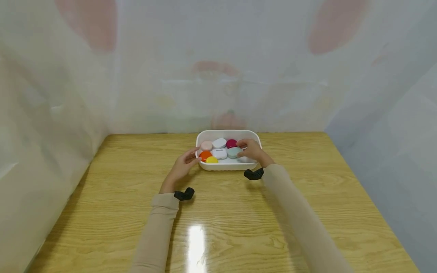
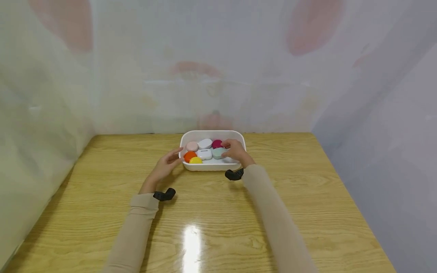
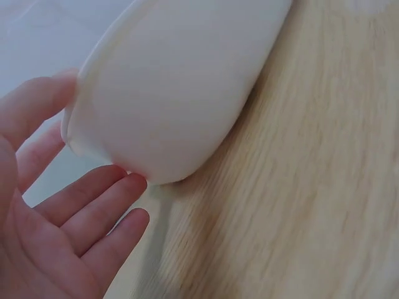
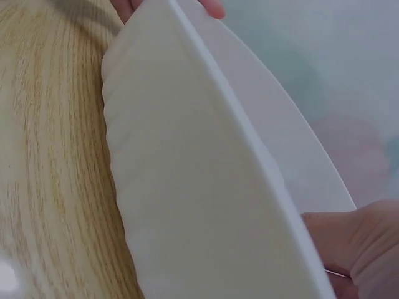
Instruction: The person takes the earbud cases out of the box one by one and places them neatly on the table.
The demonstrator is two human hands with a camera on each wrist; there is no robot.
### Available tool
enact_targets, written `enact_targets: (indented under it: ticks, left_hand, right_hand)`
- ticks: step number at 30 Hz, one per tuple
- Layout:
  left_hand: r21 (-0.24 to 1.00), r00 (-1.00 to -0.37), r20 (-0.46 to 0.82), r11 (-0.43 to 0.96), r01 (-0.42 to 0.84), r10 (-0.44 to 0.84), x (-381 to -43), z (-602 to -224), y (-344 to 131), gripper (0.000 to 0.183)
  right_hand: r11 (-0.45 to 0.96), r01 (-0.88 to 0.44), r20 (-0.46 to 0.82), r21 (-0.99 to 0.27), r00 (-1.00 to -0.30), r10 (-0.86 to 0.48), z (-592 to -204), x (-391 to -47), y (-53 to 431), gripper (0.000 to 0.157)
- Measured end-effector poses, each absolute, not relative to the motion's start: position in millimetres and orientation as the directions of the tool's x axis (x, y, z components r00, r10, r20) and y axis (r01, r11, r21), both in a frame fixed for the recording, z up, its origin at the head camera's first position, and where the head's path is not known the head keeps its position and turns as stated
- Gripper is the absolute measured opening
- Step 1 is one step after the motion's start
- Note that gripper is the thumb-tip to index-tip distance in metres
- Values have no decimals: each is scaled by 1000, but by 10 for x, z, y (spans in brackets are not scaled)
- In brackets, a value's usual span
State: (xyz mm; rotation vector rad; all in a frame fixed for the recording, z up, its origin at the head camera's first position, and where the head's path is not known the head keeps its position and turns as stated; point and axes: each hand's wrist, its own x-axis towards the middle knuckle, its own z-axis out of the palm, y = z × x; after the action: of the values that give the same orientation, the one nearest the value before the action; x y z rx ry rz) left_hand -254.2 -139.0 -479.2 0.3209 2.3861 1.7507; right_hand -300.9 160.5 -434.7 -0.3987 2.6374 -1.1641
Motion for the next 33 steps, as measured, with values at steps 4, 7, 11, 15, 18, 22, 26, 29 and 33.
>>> enact_targets:
  ticks: [4, 7, 11, 15, 18, 22, 26, 29, 33]
  left_hand:
    - [962, -963, -19, 267, 55, 268, -2526, -4825, -1385, 55]
    - [965, -967, -25, 260, 43, 253, -2514, -4836, -1381, 54]
    - [964, -974, -27, 262, 34, 225, -2490, -4813, -1380, 53]
    - [962, -978, -31, 272, 26, 205, -2462, -4781, -1384, 52]
    - [960, -983, -41, 280, 10, 178, -2434, -4752, -1391, 50]
    - [958, -989, -42, 287, 1, 144, -2393, -4723, -1402, 49]
    - [958, -989, -36, 285, 8, 146, -2361, -4721, -1408, 49]
    - [962, -986, -38, 272, 8, 162, -2344, -4714, -1416, 50]
    - [966, -983, -56, 259, -8, 177, -2299, -4628, -1425, 51]
  right_hand:
    - [667, -126, -134, -734, -936, -324, -4349, -2965, 1573, 46]
    - [686, -122, -136, -717, -941, -310, -4355, -2944, 1553, 45]
    - [720, -132, -131, -681, -946, -298, -4376, -2950, 1521, 44]
    - [751, -147, -127, -644, -947, -294, -4417, -2972, 1485, 41]
    - [754, -156, -119, -638, -947, -297, -4437, -2975, 1451, 38]
    - [739, -176, -96, -650, -946, -309, -4426, -2956, 1421, 37]
    - [713, -201, -53, -672, -947, -317, -4374, -2915, 1434, 37]
    - [677, -224, -17, -701, -944, -330, -4331, -2882, 1449, 37]
    - [631, -261, 23, -730, -933, -359, -4286, -2837, 1453, 38]
